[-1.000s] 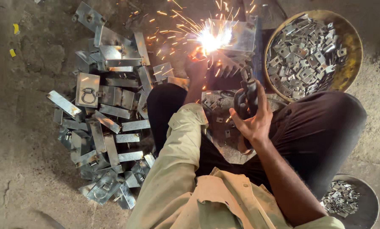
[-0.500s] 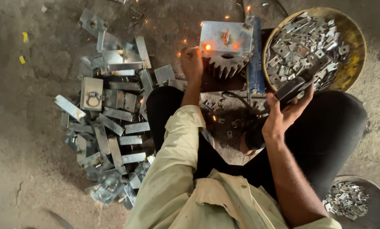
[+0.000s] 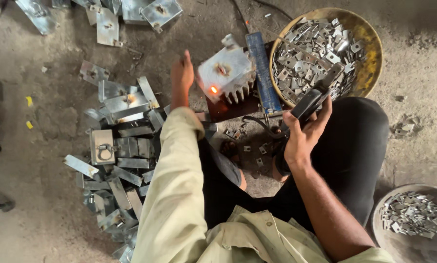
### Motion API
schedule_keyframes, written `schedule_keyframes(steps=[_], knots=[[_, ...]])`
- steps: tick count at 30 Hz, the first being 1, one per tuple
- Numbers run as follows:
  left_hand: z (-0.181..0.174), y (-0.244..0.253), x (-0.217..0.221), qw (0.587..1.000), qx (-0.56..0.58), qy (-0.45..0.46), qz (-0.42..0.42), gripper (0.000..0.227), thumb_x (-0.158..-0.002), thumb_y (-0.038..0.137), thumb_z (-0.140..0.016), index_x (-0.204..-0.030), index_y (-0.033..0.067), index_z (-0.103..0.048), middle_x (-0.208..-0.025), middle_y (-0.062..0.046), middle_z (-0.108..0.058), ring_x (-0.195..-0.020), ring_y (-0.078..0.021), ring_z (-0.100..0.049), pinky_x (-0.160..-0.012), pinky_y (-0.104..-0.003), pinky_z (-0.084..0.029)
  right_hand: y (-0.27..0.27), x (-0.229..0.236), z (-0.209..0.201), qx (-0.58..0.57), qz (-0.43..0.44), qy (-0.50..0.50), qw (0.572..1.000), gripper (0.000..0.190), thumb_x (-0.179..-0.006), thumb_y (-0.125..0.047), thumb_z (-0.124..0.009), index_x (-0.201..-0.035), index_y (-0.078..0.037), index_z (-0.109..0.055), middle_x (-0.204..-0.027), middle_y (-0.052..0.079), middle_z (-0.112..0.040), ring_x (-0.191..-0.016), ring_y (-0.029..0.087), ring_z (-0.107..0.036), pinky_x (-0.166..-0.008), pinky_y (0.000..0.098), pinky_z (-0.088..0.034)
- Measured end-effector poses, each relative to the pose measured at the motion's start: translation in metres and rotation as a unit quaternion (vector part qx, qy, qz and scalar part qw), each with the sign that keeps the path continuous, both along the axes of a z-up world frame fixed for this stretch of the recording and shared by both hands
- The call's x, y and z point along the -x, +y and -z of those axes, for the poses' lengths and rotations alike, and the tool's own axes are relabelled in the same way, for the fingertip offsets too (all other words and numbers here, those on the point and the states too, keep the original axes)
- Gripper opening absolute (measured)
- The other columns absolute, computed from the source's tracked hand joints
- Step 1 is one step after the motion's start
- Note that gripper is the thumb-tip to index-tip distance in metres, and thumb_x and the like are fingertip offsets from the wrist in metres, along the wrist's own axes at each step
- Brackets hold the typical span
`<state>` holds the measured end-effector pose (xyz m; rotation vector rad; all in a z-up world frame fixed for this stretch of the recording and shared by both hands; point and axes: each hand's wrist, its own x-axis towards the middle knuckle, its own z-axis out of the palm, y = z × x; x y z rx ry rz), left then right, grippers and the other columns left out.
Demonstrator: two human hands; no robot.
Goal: The person sits on the floor and uses a handheld welding tool to attach small metal brackets to rectangular metal plates. They pick up a plate, position a bracket, weld it, and then place the finished piece into a pile. The process is repeated continuously.
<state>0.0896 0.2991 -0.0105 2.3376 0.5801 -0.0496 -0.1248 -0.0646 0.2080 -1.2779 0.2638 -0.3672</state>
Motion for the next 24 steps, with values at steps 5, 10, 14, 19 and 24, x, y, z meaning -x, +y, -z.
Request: schedule_keyframes(steps=[5,10,14,19,24], knots=[[0.039,-0.01,0.047,0.951,0.278,0.12,-0.059,0.042,-0.099,0.036,-0.048,-0.109,-0.0014,-0.066,-0.101,-0.022,-0.069,-0.091,-0.0372,-0.066,-0.077,-0.049,-0.053,-0.005,-0.002,0.003,-0.035,0.006,0.009,0.999,0.096,-0.088,0.002,-0.076,-0.167,-0.007,-0.023,-0.148,0.009,-0.043,-0.122,0.019,-0.053,-0.099,0.0338,-0.054],[0.049,-0.056,0.086,0.743,0.638,0.099,-0.178,0.035,-0.1,0.021,-0.044,-0.111,-0.0009,-0.068,-0.101,-0.016,-0.072,-0.087,-0.0298,-0.072,-0.075,-0.044,-0.061,-0.002,0.0,0.0,-0.049,0.001,0.016,0.999,0.098,-0.084,0.003,-0.076,-0.165,-0.008,-0.022,-0.14,0.009,-0.045,-0.117,0.018,-0.053,-0.092,0.0326,-0.055],[0.026,-0.08,0.097,0.705,0.658,-0.049,-0.262,0.025,-0.101,0.01,-0.048,-0.114,-0.0037,-0.064,-0.104,-0.018,-0.071,-0.091,-0.0317,-0.071,-0.081,-0.047,-0.063,-0.004,0.005,-0.006,0.032,-0.014,0.03,0.999,0.1,-0.085,0.001,-0.079,-0.167,-0.009,-0.021,-0.129,0.011,-0.053,-0.112,0.018,-0.056,-0.093,0.0329,-0.054],[-0.007,-0.111,0.101,0.671,0.65,-0.238,-0.267,0.028,-0.099,0.003,-0.056,-0.127,-0.0001,-0.058,-0.123,-0.015,-0.065,-0.111,-0.0271,-0.065,-0.097,-0.041,-0.057,-0.008,0.011,-0.01,0.217,-0.053,0.008,0.975,0.103,-0.085,-0.014,-0.084,-0.167,-0.01,-0.021,-0.139,0.017,-0.054,-0.116,0.023,-0.061,-0.093,0.041,-0.06],[0.003,-0.125,0.094,0.701,0.649,-0.211,-0.209,0.031,-0.099,0.005,-0.064,-0.128,0.0002,-0.056,-0.122,-0.013,-0.066,-0.109,-0.0269,-0.066,-0.092,-0.044,-0.058,-0.01,0.011,-0.016,0.394,-0.098,-0.059,0.912,0.103,-0.087,-0.027,-0.083,-0.168,-0.011,-0.02,-0.144,0.026,-0.059,-0.123,0.036,-0.069,-0.105,0.0517,-0.059]])
